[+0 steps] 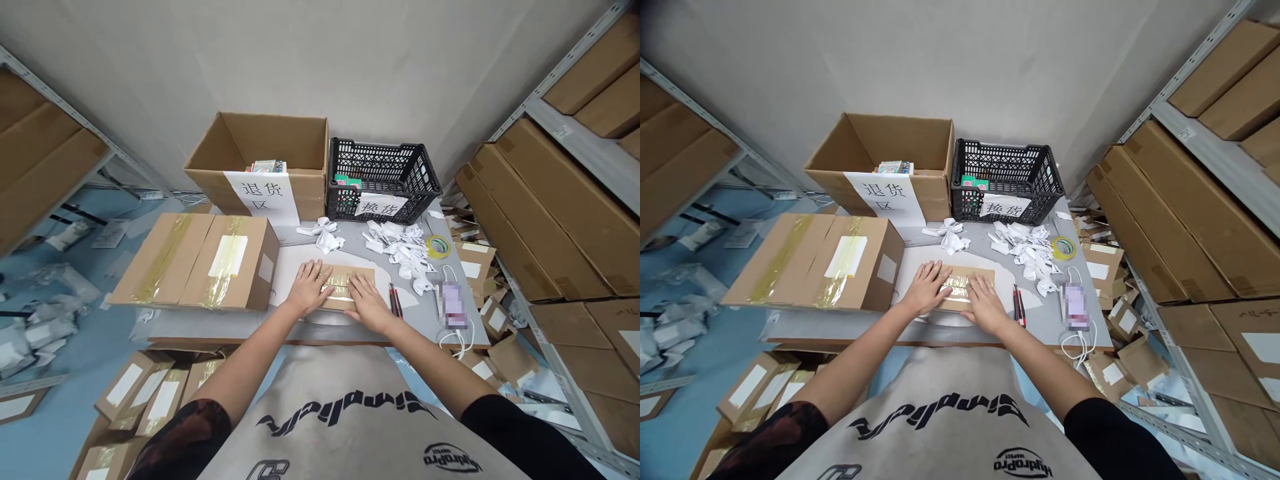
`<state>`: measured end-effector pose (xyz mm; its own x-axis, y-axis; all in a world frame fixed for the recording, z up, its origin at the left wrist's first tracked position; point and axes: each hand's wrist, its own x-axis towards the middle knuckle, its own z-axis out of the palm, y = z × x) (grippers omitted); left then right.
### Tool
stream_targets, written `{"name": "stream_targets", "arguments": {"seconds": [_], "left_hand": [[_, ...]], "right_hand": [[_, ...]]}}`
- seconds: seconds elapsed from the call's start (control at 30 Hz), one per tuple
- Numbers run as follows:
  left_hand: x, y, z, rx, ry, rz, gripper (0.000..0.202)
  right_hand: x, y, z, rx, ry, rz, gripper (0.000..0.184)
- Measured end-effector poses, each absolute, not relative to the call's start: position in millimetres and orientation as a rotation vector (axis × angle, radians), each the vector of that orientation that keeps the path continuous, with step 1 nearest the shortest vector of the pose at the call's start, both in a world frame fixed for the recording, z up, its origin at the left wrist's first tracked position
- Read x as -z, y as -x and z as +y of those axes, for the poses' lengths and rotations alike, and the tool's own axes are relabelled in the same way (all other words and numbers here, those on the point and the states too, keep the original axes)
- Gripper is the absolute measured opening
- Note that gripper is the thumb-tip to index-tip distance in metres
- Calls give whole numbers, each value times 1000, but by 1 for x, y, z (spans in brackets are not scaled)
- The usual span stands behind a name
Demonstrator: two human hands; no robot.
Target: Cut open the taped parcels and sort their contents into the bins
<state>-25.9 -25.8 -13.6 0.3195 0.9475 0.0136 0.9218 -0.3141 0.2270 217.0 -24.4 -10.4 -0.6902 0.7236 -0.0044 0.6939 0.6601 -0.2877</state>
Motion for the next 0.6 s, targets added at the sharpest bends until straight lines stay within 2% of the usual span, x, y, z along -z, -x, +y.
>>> {"name": "stream_targets", "arguments": {"seconds": [0.2,0.3,0.43,0.5,0.6], "left_hand": [[5,31,-17,-92,-2290,1633,86],[-14,36,0,92,-2099,1550,81],[-33,39,19,311,-1960,1456,79],[-31,40,17,347,-2020,1441,93],[-14,42,3,300,-2172,1396,132]], "right_hand": [[8,-204,-30,-433,1258,-2674,68],[-5,-204,-34,-330,1261,-2654,63],[-25,-207,-61,-223,1205,-2644,42],[-27,-212,-83,-228,1153,-2659,38],[-10,-221,-115,-240,1100,-2681,31]]}}
